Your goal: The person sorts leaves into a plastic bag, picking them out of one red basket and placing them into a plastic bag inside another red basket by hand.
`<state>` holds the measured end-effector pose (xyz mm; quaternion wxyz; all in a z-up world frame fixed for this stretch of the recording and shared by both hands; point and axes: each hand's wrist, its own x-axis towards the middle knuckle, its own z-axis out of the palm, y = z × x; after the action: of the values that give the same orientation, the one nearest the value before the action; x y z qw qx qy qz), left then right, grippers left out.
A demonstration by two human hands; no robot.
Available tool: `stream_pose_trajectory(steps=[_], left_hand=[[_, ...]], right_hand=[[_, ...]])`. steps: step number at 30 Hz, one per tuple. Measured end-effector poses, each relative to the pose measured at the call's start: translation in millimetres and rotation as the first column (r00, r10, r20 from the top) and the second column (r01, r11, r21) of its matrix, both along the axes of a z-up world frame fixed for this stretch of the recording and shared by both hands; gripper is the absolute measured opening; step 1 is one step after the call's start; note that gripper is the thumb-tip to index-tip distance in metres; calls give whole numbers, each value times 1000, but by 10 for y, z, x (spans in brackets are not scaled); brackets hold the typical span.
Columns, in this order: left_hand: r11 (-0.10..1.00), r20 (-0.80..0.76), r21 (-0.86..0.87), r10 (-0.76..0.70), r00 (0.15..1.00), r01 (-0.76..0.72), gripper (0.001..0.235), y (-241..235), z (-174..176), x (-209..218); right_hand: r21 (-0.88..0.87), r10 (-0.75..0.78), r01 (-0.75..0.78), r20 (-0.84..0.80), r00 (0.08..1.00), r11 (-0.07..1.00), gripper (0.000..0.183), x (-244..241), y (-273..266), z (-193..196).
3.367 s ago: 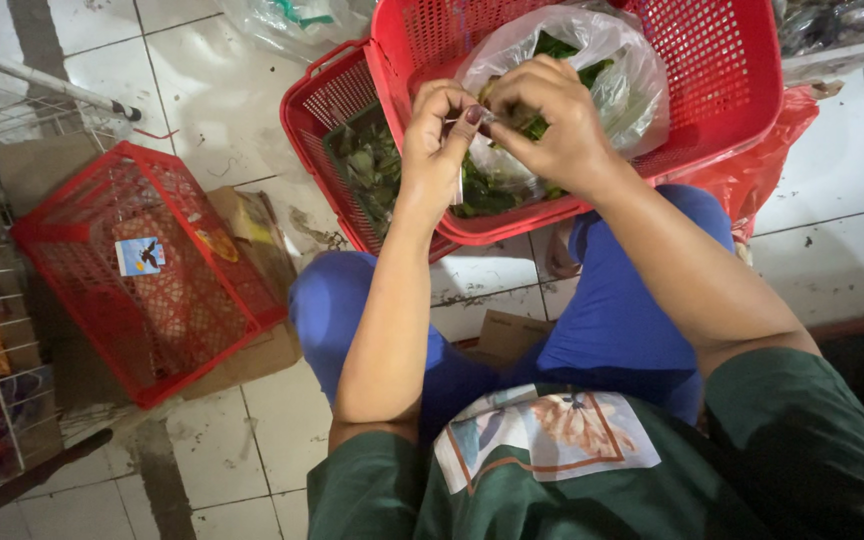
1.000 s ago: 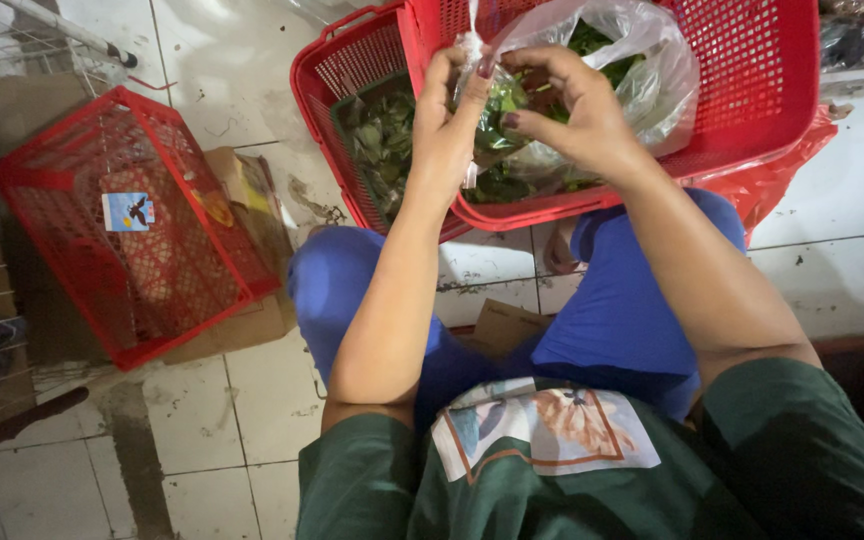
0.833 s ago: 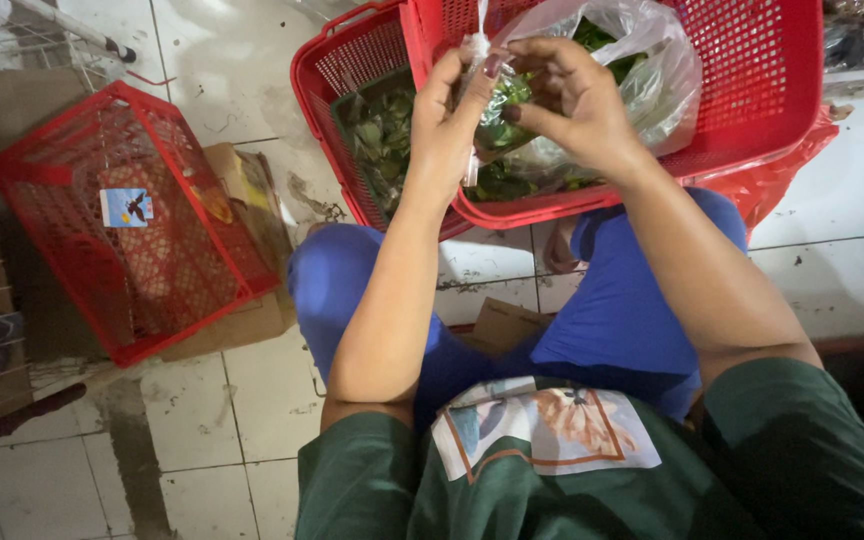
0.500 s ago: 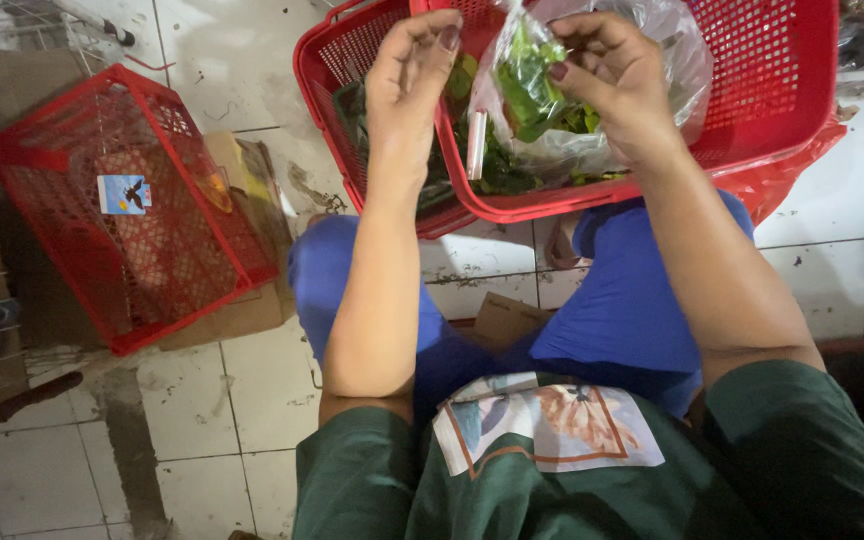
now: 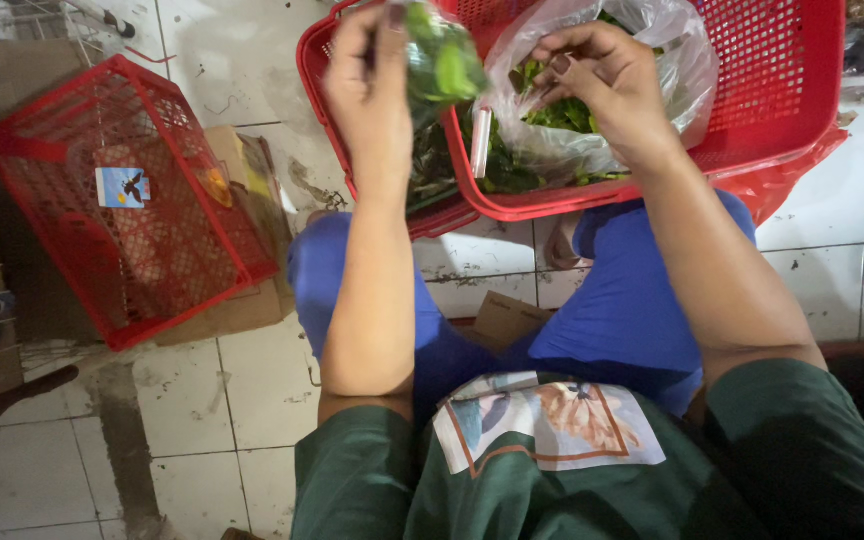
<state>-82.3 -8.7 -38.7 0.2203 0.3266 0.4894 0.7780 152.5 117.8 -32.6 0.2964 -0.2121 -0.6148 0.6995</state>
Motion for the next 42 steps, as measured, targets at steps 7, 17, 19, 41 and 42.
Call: stream_pose_trajectory(steps=[7,17,19,41,42], left_hand=[[975,-67,70,215,974,-210,16,-41,-70,-219],[1000,3,-8,8,1000,-8,32,115,-279,-93],[999,-51,-38,10,999,-11,31,151,-297,-41],[983,-86,-149,-117,989,104,28,227,-198,198],[984,-70,-132,-128,989,118,28,251,-206,225]], right_hand=[[95,-42,34,89,995,995,19,67,90,-89],[416,-63,-122,404,913,901,21,-40,78,-137],[542,-74,-285,547,834,791,23,-103,99,-140],[661,-212,-737,747,630,141,17,-489,741,-453],[640,-297,-724,765,571,256,18,-364,722,-289]])
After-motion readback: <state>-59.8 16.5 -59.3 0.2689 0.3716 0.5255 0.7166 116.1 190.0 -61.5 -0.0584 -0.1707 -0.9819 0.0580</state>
